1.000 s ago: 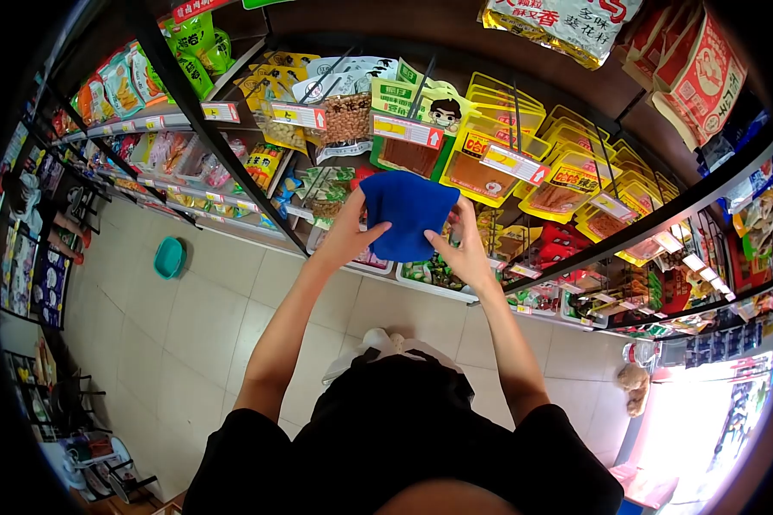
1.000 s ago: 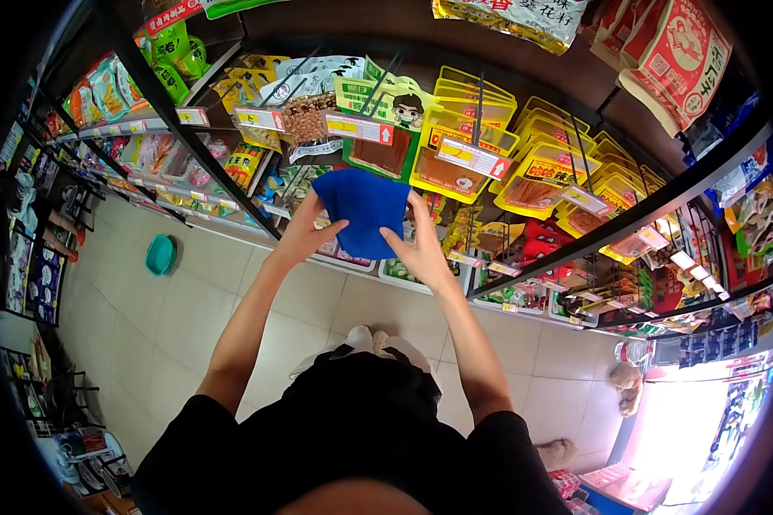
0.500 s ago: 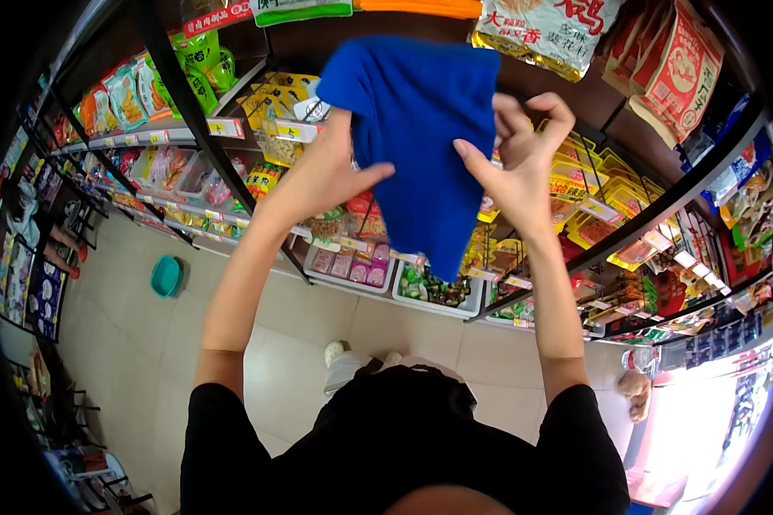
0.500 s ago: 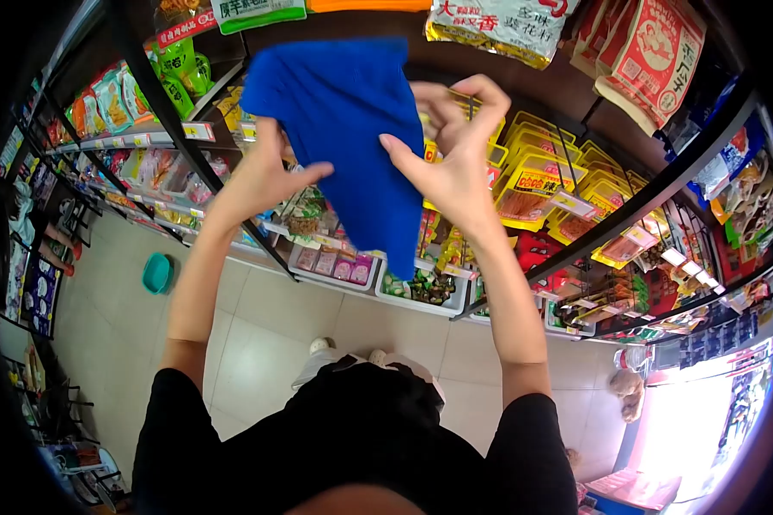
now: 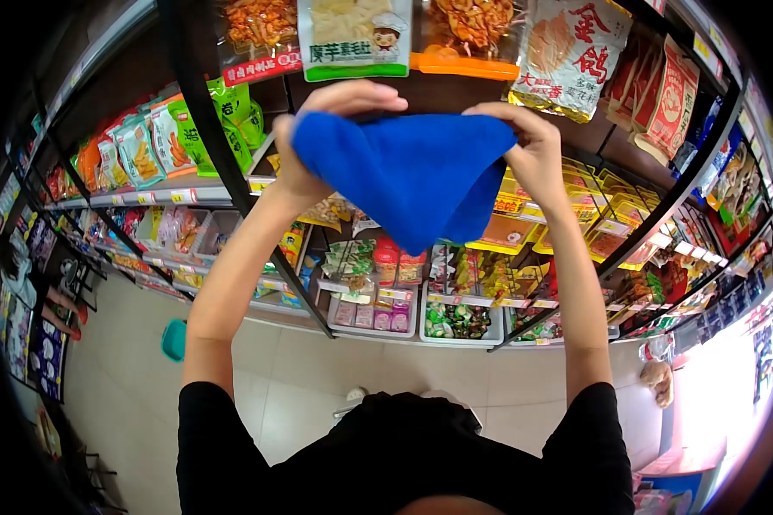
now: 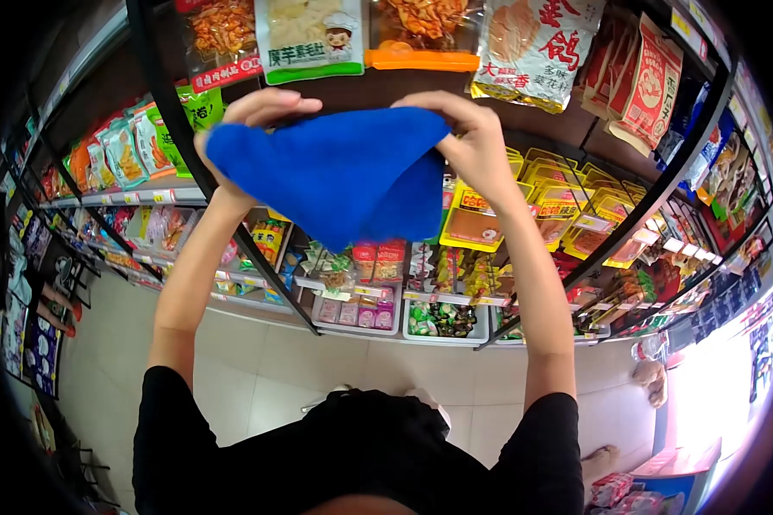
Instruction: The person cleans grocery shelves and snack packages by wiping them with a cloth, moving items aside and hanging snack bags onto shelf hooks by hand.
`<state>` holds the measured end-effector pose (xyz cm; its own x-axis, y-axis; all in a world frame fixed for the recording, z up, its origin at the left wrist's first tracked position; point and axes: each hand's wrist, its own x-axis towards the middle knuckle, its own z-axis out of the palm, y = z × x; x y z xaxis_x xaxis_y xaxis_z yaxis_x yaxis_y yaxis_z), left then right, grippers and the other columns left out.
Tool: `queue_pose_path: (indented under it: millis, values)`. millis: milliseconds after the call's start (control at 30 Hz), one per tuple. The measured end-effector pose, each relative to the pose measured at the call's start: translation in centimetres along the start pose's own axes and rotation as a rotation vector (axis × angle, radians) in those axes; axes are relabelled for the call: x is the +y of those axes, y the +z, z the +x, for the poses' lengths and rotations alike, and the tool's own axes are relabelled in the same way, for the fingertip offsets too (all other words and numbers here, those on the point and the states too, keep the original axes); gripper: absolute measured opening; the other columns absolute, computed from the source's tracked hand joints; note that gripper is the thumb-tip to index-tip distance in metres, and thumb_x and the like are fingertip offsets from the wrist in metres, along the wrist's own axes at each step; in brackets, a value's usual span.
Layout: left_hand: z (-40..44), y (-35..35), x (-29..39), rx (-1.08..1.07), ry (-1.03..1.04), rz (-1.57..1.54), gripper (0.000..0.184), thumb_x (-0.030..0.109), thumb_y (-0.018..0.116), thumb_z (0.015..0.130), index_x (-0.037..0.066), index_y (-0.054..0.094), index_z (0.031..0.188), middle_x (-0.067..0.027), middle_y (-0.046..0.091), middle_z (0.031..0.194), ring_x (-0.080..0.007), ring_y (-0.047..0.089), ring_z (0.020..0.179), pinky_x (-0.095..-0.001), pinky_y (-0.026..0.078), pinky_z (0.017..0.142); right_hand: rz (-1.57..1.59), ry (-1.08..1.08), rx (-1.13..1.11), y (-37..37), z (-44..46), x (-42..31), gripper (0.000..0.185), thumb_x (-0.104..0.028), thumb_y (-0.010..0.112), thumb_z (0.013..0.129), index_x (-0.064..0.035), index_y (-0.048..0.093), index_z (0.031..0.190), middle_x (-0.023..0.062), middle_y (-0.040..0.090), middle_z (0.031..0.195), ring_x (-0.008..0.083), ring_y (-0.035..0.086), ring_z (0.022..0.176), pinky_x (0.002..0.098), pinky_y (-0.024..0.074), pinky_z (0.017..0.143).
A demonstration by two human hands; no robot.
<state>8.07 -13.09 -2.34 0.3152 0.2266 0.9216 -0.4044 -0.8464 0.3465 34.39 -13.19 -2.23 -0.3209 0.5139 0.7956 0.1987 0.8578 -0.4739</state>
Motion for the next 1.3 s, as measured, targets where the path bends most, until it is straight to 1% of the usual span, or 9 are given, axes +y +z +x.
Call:
queue_pose_path:
  millis: [67, 133, 233, 400, 567, 933, 1033, 1133, 1300]
  values:
    - [0.1, -2.9, 1.8, -0.287, 0.196, 0.276, 0.025, 0.015, 0.064, 0.086, -0.003, 0.062, 0.103, -0.0175, 0.063, 0.118, -0.0334, 0.063, 0.105, -0.0440, 0.053, 0.088, 0.059, 0.070, 0.004, 1.6, 1.8, -1.6, 0.018, 0.001, 0.059, 0.088, 0.0034, 0.067, 0.105, 0.0072, 0.069, 0.102, 0.0131, 0.064, 0.095, 0.0262, 0.0508, 0.084]
    - [1.0, -4.3, 1.8, -0.477, 0.916, 0.638, 0.013, 0.010, 0.064, 0.081, 0.001, 0.059, 0.089, -0.0175, 0.062, 0.119, -0.0367, 0.063, 0.104, -0.0453, 0.054, 0.086, 0.044, 0.068, 0.005, 2.9, 2.9, -2.3, 0.018, 0.000, 0.060, 0.088, 0.0033, 0.068, 0.104, 0.0074, 0.070, 0.102, 0.0133, 0.064, 0.095, 0.0264, 0.0509, 0.085]
    - [-0.9, -6.3, 2.2, -0.393, 0.687, 0.571, 0.025, 0.007, 0.070, 0.077, 0.004, 0.052, 0.093, -0.0205, 0.062, 0.118, -0.0382, 0.061, 0.106, -0.0439, 0.052, 0.089, -0.032, -0.008, -0.035, 4.6, 4.3, -3.2, 0.019, 0.001, 0.060, 0.088, 0.0030, 0.069, 0.104, 0.0082, 0.070, 0.103, 0.0134, 0.064, 0.095, 0.0263, 0.0512, 0.085]
    - [-4.6, -5.8, 1.6, -0.002, -0.591, -0.067, 0.080, 0.016, 0.080, 0.076, 0.010, 0.030, 0.139, -0.0175, 0.060, 0.121, -0.0248, 0.061, 0.108, -0.0365, 0.047, 0.096, -0.063, -0.006, 0.004, 7.6, 5.1, -5.0, 0.020, 0.003, 0.060, 0.086, 0.0032, 0.068, 0.105, 0.0082, 0.070, 0.103, 0.0137, 0.065, 0.095, 0.0267, 0.0518, 0.083]
    - [-4.5, -9.1, 0.4, 0.064, -0.554, -0.002, 0.019, 0.004, 0.059, 0.092, -0.002, 0.066, 0.109, -0.0057, 0.069, 0.101, -0.0094, 0.063, 0.091, -0.0244, 0.051, 0.081, -0.349, -0.053, -0.067, 7.0, 5.2, -5.3, 0.025, 0.006, 0.063, 0.078, 0.0012, 0.067, 0.102, 0.0099, 0.071, 0.101, 0.0153, 0.067, 0.093, 0.0268, 0.0523, 0.080]
    - [-4.9, -12.6, -0.8, -0.031, -0.643, -0.057, 0.027, 0.020, 0.050, 0.101, -0.001, 0.062, 0.115, -0.0009, 0.066, 0.098, -0.0051, 0.061, 0.085, -0.0232, 0.051, 0.075, -0.365, 0.011, -0.065, 10.2, 2.4, -4.6, 0.026, -0.007, 0.066, 0.084, -0.0028, 0.066, 0.110, 0.0046, 0.068, 0.094, 0.0130, 0.063, 0.082, 0.0281, 0.0508, 0.074]
    - [-5.0, -11.5, -0.9, -0.050, -0.595, 0.051, 0.030, 0.023, 0.049, 0.102, -0.001, 0.060, 0.116, -0.0005, 0.065, 0.099, -0.0047, 0.058, 0.087, -0.0229, 0.049, 0.078, 0.274, 0.718, -0.147, 9.6, -0.5, -0.3, 0.042, -0.041, 0.052, 0.096, -0.0039, 0.064, 0.111, -0.0001, 0.065, 0.095, 0.0109, 0.060, 0.083, 0.0259, 0.0484, 0.076]
    - [-6.1, -10.9, -1.5, -0.123, -0.636, 0.249, 0.044, 0.034, 0.041, 0.104, -0.006, 0.058, 0.110, -0.0038, 0.066, 0.098, -0.0088, 0.056, 0.089, -0.0267, 0.046, 0.084, 0.610, 0.984, 0.317, 11.5, -3.9, 0.2, 0.041, -0.038, 0.052, 0.097, -0.0036, 0.060, 0.117, -0.0010, 0.063, 0.101, 0.0081, 0.056, 0.089, 0.0249, 0.0467, 0.079]
    - [-9.5, -7.8, -2.9, -0.034, -1.040, -0.059, 0.051, 0.039, 0.035, 0.104, -0.004, 0.060, 0.116, -0.0112, 0.064, 0.111, -0.0157, 0.056, 0.104, -0.0302, 0.044, 0.092, 0.608, 1.035, 0.151, 11.2, -7.1, 0.1, 0.040, -0.032, 0.051, 0.097, -0.0034, 0.057, 0.123, 0.0018, 0.062, 0.107, 0.0095, 0.055, 0.095, 0.0251, 0.0460, 0.083]
